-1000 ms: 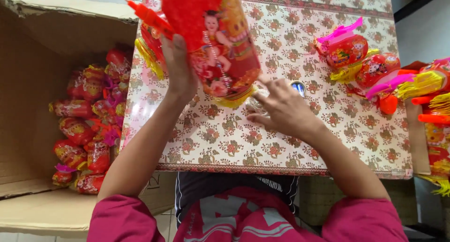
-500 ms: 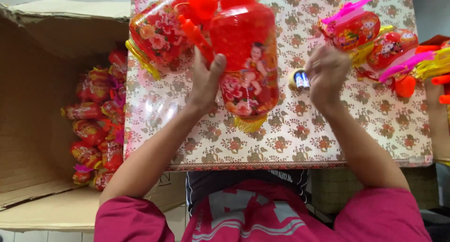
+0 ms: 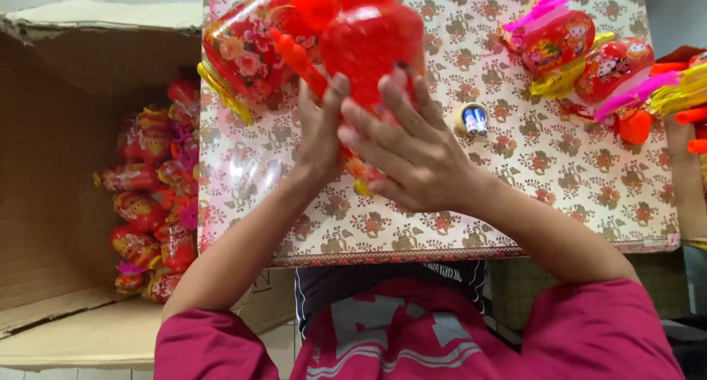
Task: Assembling decorative plastic lanterns by connecting various components like bases, bodies, and handles.
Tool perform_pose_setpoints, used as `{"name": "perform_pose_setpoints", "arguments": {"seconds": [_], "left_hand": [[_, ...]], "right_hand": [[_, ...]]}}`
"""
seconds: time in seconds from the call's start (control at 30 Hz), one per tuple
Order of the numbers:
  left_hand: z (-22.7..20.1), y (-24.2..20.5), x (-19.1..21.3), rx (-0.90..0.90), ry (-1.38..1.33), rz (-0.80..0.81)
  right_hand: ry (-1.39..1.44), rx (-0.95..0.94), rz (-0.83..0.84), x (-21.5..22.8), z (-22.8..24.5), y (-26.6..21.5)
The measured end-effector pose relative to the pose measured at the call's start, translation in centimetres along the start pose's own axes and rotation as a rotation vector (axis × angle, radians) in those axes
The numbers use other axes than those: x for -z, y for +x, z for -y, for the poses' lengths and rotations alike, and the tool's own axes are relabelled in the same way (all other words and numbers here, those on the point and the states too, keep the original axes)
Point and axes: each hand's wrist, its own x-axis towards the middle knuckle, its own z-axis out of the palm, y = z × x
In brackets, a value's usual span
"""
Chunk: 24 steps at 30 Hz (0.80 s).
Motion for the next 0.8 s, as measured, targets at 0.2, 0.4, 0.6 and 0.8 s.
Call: {"name": "perform_pose_setpoints", "arguments": {"seconds": [0.2, 0.4, 0.6, 0.8], "left_hand": [[0.8, -1.5, -1.1, 0.000, 0.116, 0.184], [2.1, -1.0, -0.6, 0.091, 0.127, 0.103], [0.7, -1.3, -0.3, 0.025, 0.249, 0.245], [2.0, -0.8, -1.2, 0.053, 0.180, 0.120]], "right_hand": [[0.307, -0.308, -0.179, 2.9, -2.1, -0.7], [0.526, -0.397, -0.342, 1.1, -0.8, -1.8], [0.076, -0.069, -0.271, 0.4, -4.3, -3.1], [0.198, -0.234, -0.267, 0.6, -2.8, -2.9]]}}
